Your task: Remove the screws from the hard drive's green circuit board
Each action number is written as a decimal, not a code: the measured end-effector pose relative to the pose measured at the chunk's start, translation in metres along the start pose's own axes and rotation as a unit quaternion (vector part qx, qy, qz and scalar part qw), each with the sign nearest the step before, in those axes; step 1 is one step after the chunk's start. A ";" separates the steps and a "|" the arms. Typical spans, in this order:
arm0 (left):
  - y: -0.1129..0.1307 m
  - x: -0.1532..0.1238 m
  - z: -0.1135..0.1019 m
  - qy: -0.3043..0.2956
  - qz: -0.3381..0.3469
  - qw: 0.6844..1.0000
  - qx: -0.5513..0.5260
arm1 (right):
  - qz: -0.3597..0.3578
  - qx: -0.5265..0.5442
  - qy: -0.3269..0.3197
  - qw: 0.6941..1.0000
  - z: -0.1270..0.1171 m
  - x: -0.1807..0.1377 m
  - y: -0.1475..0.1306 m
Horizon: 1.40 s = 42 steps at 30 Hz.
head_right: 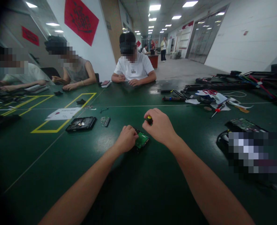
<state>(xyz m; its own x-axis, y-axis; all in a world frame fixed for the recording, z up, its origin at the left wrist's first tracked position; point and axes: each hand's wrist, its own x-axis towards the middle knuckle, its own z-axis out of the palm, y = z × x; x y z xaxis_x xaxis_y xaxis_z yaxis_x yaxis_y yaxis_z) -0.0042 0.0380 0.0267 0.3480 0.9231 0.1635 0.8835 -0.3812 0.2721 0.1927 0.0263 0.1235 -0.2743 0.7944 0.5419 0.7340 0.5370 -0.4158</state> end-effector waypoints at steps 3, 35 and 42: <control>0.001 0.000 0.002 0.002 -0.014 1.000 0.002 | -0.005 0.002 0.003 1.000 0.001 0.000 0.000; 0.000 -0.057 -0.003 0.079 0.045 0.992 -0.092 | -0.025 0.062 -0.010 0.998 0.015 -0.005 -0.010; 0.001 -0.058 -0.004 0.071 0.048 0.993 -0.085 | -0.021 0.066 -0.014 0.998 0.016 -0.005 -0.009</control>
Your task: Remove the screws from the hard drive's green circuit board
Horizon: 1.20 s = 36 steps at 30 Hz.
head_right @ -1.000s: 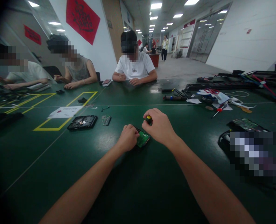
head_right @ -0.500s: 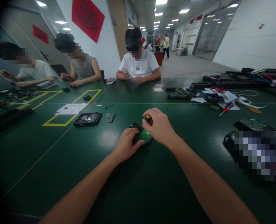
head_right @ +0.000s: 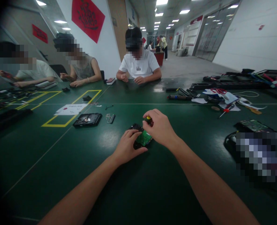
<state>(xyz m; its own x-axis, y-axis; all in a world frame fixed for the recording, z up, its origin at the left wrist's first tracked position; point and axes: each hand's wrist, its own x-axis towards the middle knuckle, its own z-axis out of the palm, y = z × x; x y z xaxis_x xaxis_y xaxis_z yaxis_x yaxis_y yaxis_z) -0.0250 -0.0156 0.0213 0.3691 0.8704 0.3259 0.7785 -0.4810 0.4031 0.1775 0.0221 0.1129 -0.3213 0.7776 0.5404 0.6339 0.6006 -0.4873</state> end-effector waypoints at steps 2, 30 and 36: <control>0.001 0.000 -0.001 0.000 0.000 1.000 0.000 | 0.001 0.001 -0.002 1.000 0.000 0.000 0.000; 0.002 0.000 -0.002 0.001 -0.013 1.000 -0.002 | -0.021 -0.028 -0.074 0.997 0.008 0.027 -0.018; 0.002 0.000 0.000 0.005 -0.017 1.000 -0.004 | -0.010 -0.048 -0.045 0.998 0.015 0.029 -0.010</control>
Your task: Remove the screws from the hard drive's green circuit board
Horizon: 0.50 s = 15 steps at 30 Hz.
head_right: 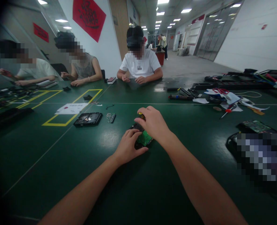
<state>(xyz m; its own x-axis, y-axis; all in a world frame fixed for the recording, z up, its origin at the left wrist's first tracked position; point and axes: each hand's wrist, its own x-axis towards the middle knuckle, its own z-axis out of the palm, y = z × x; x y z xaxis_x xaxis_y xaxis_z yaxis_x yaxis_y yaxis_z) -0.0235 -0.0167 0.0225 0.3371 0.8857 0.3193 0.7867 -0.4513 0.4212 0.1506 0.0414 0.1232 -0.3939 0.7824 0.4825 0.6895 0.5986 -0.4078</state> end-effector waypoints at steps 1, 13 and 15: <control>0.000 0.000 0.000 0.000 0.000 1.000 -0.001 | 0.002 -0.002 0.005 1.000 0.001 0.000 0.001; -0.002 0.001 0.003 0.003 -0.001 1.000 -0.002 | 0.004 -0.013 0.035 0.999 0.006 0.005 0.009; -0.002 0.001 0.003 0.002 0.000 1.000 -0.003 | 0.001 -0.007 0.035 0.999 0.006 0.005 0.009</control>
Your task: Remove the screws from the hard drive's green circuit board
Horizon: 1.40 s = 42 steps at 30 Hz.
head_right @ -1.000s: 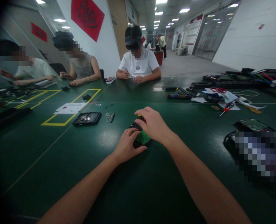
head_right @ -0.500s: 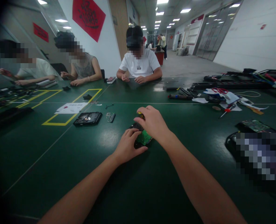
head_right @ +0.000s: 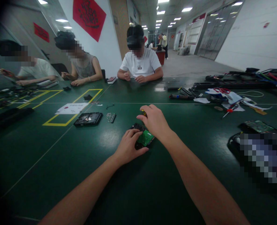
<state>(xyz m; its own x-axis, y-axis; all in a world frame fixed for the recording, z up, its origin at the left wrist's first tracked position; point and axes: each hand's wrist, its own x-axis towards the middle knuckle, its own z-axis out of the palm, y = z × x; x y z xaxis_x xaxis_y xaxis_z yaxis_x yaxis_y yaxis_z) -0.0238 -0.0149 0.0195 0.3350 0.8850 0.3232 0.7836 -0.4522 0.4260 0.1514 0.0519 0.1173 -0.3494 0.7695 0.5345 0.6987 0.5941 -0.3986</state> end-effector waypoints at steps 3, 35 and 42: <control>0.000 0.000 0.000 -0.001 0.001 1.000 0.002 | -0.002 0.004 0.003 1.000 0.000 0.001 0.000; -0.002 0.001 -0.001 0.002 0.001 1.000 0.001 | -0.063 0.021 -0.052 0.996 0.006 0.016 0.006; 0.001 0.001 -0.005 0.000 -0.002 1.000 -0.008 | -0.020 0.081 -0.077 0.993 -0.011 0.000 -0.012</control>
<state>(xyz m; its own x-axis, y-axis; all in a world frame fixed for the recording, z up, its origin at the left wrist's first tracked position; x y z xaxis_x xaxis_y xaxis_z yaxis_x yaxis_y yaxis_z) -0.0254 -0.0154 0.0249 0.3326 0.8866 0.3216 0.7766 -0.4509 0.4400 0.1502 0.0424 0.1300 -0.4757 0.7633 0.4371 0.5762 0.6459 -0.5008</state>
